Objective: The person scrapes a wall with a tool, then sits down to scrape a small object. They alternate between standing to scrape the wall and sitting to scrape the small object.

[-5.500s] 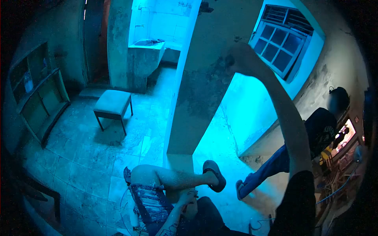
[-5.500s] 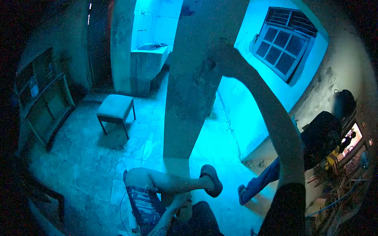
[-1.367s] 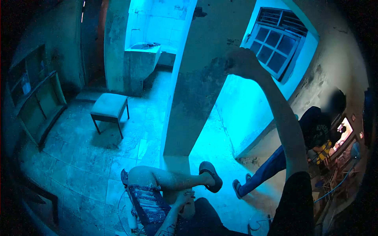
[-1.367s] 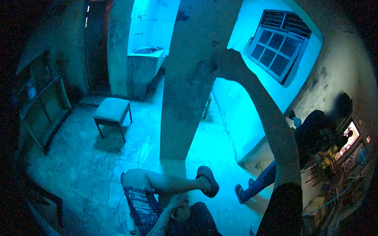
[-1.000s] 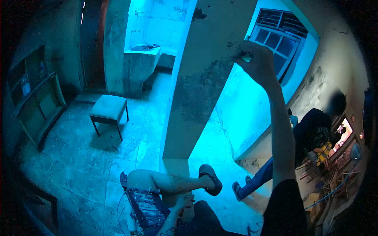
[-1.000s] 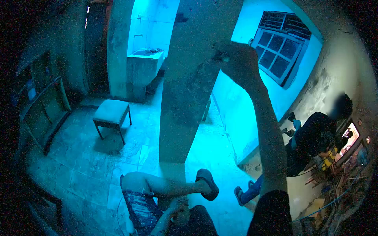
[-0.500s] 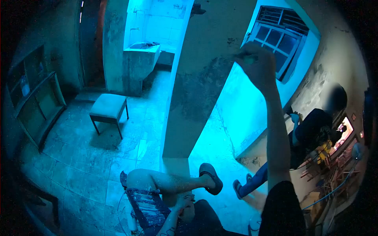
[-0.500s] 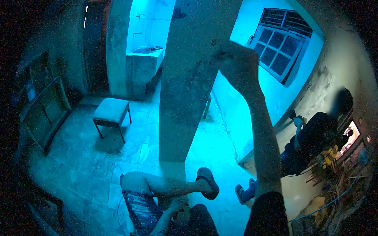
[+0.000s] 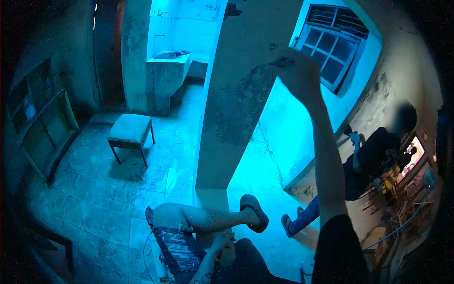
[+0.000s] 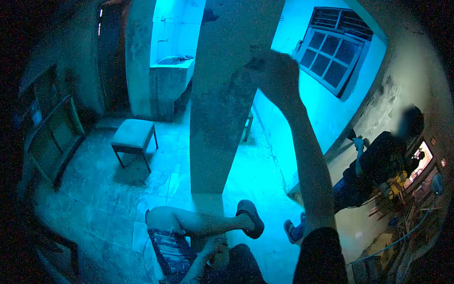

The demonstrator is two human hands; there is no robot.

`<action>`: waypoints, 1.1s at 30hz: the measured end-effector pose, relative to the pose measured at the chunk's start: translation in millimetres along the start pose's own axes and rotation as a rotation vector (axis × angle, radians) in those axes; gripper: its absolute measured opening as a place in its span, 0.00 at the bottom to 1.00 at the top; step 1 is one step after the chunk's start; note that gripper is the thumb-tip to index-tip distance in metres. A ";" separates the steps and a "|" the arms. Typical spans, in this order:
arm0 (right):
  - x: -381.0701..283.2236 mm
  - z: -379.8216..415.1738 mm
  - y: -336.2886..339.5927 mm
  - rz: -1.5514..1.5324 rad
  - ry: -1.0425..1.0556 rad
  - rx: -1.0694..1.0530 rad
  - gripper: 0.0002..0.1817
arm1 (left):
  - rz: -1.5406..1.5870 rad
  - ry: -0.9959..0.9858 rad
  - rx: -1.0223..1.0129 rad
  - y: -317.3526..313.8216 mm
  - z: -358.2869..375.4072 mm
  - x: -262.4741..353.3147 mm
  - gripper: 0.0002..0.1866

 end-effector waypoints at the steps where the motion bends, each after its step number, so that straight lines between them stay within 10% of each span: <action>1: 4.4 -0.4 13.7 -0.241 -0.080 0.078 0.15 | -0.006 -0.011 -0.017 -1.3 -0.1 0.7 0.20; 5: -2.8 6.1 -8.9 0.168 0.032 -0.033 0.11 | -0.082 0.060 0.015 2.2 12.1 11.3 0.19; 16: 10.9 77.1 -68.0 -0.310 -0.108 -0.165 0.11 | -0.032 -0.020 0.028 2.2 8.8 12.8 0.18; 20: 21.0 186.8 -140.0 -0.596 -0.533 -0.516 0.10 | -0.073 -0.003 0.021 3.2 10.7 11.3 0.18; 24: -14.9 336.2 -197.7 -0.588 -0.423 -1.144 0.15 | -0.055 0.009 0.001 2.3 11.3 12.0 0.19; 33: -17.5 437.8 -196.9 -0.744 -0.787 -1.074 0.15 | -0.138 0.004 0.005 -6.1 27.3 36.7 0.15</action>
Point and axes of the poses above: each hand's wrist, its own z-axis away from the middle knuckle, its own y-axis out of the back of the hand, x = y × z, the point moved 10 cm from there along -z, towards the middle knuckle, and after that the axes turned 11 degrees about -z, right-handed, at the moved point
